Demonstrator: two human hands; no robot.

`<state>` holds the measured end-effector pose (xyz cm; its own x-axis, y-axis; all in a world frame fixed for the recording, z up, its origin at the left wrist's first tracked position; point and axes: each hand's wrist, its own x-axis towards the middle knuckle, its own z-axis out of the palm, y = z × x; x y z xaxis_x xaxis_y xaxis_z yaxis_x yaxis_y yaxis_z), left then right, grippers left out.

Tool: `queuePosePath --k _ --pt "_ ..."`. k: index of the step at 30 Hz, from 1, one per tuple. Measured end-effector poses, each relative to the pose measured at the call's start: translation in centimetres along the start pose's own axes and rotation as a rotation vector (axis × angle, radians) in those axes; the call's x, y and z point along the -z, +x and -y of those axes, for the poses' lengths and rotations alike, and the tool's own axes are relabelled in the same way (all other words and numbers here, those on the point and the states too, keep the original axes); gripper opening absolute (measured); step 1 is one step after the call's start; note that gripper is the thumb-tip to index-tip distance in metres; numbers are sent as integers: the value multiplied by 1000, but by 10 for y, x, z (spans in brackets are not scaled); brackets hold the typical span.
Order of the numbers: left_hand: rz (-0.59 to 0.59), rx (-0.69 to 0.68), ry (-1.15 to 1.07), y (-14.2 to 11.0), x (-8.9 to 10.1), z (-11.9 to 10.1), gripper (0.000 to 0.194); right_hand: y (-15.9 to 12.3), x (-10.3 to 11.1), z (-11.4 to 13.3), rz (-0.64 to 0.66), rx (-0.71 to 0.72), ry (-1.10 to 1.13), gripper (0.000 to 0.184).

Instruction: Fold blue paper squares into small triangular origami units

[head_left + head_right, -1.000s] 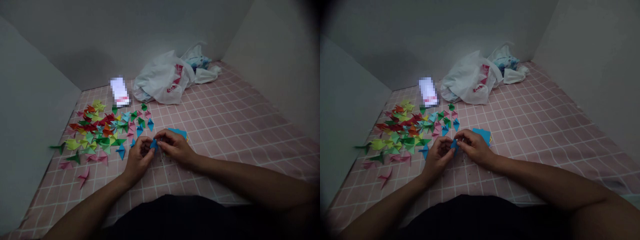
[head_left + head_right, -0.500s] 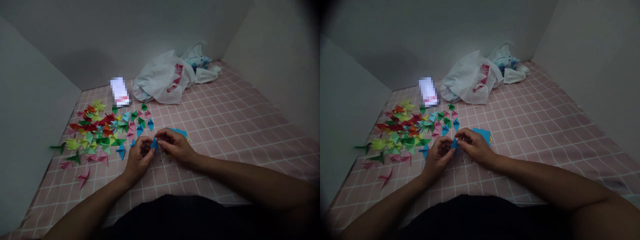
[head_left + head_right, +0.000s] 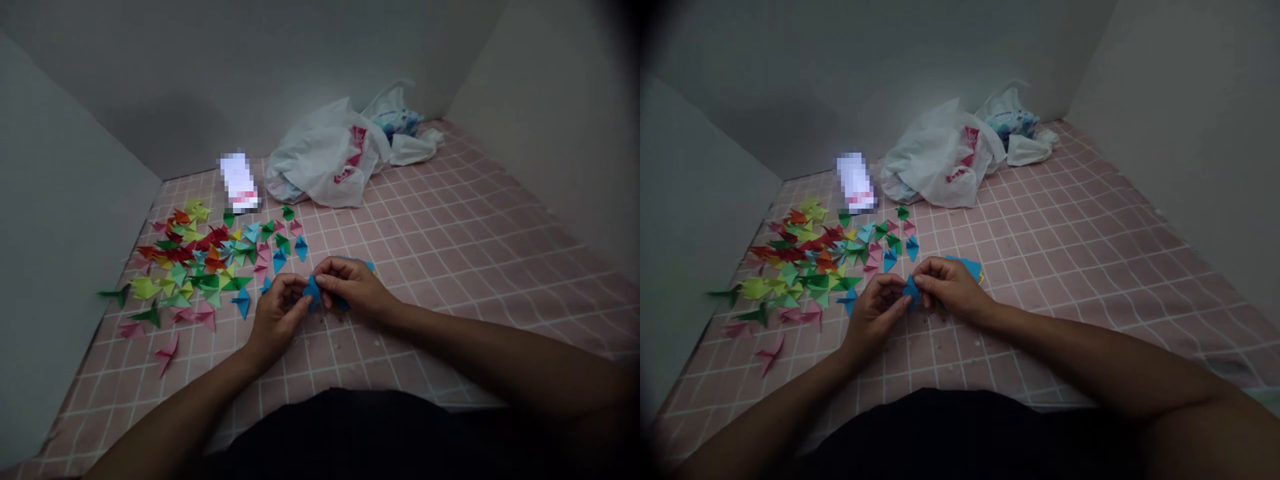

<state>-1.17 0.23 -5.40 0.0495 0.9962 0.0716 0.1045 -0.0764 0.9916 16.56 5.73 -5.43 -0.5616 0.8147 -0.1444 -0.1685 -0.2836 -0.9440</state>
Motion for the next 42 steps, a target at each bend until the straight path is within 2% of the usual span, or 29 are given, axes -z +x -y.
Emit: queuePosePath --k 4,14,21,33,38,42 --pt "-3 7 -29 0 0 2 21 1 1 1 4 -17 -22 14" --pt "14 -73 53 0 2 4 19 -1 0 6 -21 -34 -134 9" --pt "7 -65 30 0 3 7 24 0 2 2 36 -53 -66 19" --pt "-9 -9 -128 2 1 4 26 0 4 2 80 -64 -24 18" --pt "15 -17 -167 4 2 4 26 1 4 1 78 -41 -16 13" --pt "34 -52 -197 4 2 4 25 0 4 1 99 -49 8 16"
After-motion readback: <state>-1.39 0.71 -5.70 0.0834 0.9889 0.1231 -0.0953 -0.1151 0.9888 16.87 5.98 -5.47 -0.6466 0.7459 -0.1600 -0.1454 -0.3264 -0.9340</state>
